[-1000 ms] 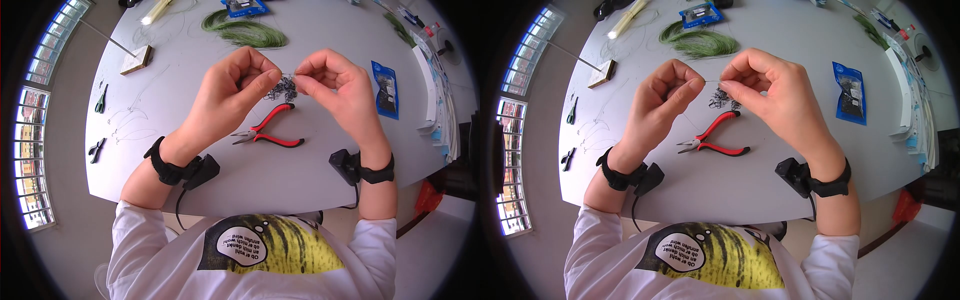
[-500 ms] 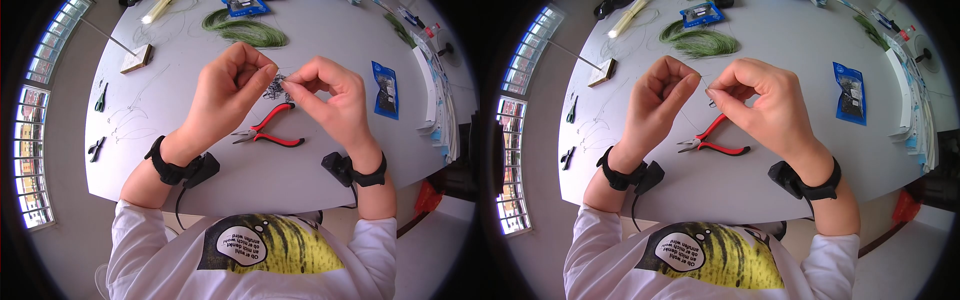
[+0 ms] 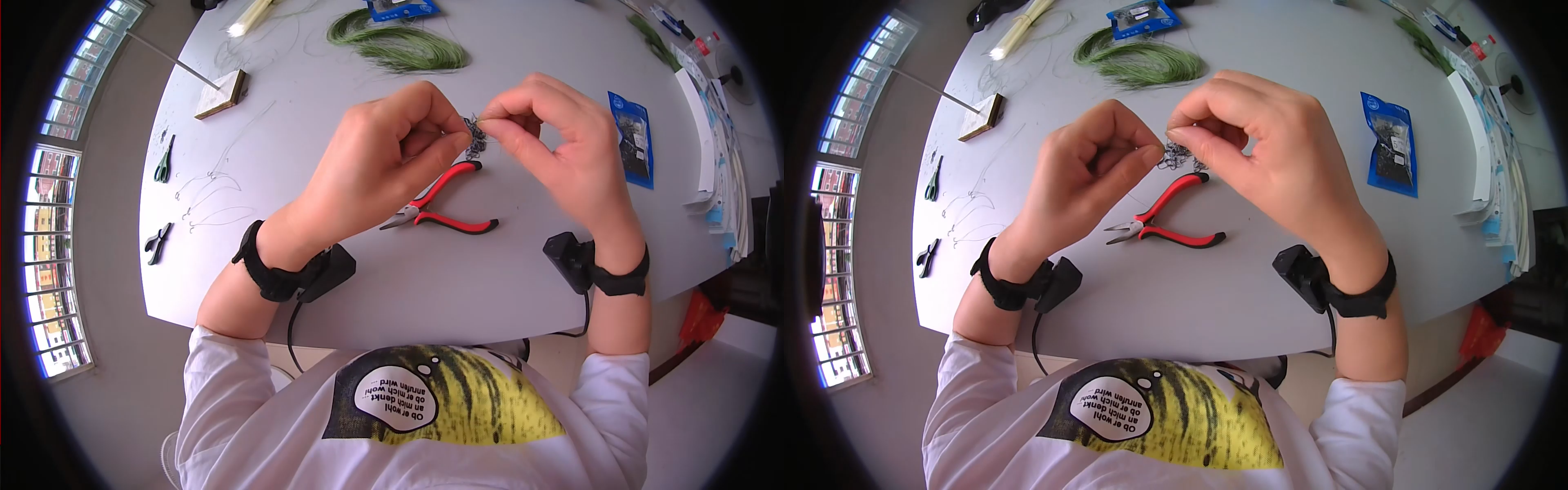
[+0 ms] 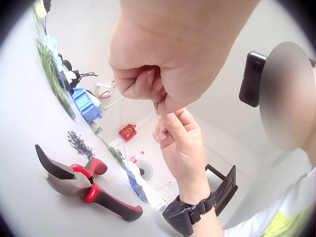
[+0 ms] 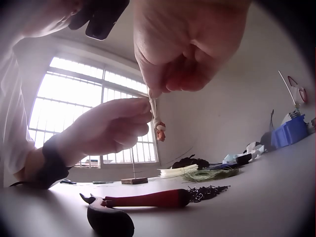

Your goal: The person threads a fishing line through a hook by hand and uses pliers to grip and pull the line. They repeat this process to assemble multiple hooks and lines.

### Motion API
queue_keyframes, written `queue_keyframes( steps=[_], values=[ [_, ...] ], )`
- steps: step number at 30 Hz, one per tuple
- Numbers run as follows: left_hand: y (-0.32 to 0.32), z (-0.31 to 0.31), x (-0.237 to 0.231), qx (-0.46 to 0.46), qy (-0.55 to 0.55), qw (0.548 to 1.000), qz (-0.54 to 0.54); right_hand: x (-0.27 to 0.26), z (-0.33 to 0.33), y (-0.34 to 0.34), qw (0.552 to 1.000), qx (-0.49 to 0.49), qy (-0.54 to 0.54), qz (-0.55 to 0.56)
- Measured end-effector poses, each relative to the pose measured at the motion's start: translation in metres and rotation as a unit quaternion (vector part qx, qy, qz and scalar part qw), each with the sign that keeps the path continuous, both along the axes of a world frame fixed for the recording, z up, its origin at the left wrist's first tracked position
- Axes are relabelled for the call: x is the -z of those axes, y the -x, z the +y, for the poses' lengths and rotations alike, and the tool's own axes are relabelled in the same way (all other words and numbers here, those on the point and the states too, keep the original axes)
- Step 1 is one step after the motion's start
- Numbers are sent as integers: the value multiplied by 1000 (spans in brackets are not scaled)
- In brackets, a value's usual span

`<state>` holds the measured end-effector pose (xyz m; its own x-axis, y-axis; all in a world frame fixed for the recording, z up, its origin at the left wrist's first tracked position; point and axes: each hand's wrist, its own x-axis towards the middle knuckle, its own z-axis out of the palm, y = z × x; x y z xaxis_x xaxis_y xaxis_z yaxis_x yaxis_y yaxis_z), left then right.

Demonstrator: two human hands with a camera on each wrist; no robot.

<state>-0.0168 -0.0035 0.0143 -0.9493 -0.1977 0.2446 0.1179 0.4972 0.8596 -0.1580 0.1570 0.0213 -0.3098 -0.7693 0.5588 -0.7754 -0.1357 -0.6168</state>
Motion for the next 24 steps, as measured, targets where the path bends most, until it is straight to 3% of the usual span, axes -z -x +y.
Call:
queue_keyframes(
  steps=[1, 3, 4, 6, 12, 16, 18, 24],
  values=[
    [0, 0, 2, 32, -46, 998, -9, 2, 0, 2, 1000, 1, -1, 0],
    [1, 0, 4, 49, -98, 994, 3, 9, -1, 7, 989, -42, -21, -141],
    [0, -1, 4, 64, -148, 987, 15, 9, -2, 7, 989, -41, -21, -140],
    [-1, -3, 2, 70, -162, 984, 18, 10, -3, 7, 930, -93, -68, -349],
    [1, -3, 4, 49, -189, 978, 70, 10, -9, -6, 891, -100, -56, -440],
    [0, -3, 1, 29, -217, 972, 82, 15, -14, -17, 879, -84, -14, -469],
    [0, -4, 2, 21, -201, 976, 81, 21, -17, -18, 913, -63, 33, -402],
    [2, 0, 6, -4, -178, 978, 104, 28, -21, -26, 929, -25, 96, -358]
  ],
)
